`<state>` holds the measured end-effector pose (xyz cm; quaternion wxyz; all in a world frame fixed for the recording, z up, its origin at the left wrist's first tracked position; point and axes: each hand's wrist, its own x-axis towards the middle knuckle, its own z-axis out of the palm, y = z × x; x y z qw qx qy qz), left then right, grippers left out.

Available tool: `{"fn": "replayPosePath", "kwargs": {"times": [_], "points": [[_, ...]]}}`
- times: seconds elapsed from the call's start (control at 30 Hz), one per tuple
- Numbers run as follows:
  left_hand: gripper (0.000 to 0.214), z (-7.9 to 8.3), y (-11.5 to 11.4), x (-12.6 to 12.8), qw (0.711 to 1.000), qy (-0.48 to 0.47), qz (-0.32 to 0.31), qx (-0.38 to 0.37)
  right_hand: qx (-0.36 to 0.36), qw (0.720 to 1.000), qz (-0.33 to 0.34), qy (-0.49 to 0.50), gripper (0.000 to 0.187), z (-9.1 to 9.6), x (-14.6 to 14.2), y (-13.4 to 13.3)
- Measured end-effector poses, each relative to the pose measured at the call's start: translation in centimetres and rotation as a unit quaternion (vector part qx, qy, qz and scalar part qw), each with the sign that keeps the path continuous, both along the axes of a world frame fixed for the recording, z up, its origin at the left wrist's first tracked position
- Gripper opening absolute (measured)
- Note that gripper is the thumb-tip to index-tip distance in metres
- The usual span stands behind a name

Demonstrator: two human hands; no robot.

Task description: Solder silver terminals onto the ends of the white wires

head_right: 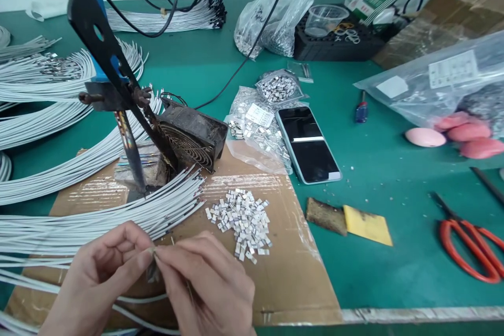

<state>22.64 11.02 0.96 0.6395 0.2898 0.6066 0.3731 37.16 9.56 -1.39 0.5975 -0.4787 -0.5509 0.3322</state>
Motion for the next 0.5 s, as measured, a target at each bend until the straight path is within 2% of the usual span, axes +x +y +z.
{"fn": "replayPosePath", "kwargs": {"times": [0.07, 0.13, 0.3, 0.5], "points": [[0.032, 0.0, -0.1, 0.1, 1.0, 0.001, 0.013, -0.003, -0.011, 1.0, -0.019, 0.0, 0.038, -0.1, 0.1, 0.1], [0.031, 0.0, -0.1, 0.3, 1.0, 0.003, 0.022, -0.002, -0.051, 0.998, -0.025, 0.024, 0.032, -0.1, 0.4, 0.1], [0.023, 0.3, -0.1, 0.5, 0.999, 0.037, 0.029, 0.018, -0.172, 0.982, 0.027, 0.069, 0.017, -0.1, 1.1, 0.4], [0.018, 0.6, -0.1, 0.6, 0.998, 0.051, 0.025, 0.016, -0.202, 0.971, 0.068, 0.104, 0.018, 0.1, 1.2, 0.5]]}}
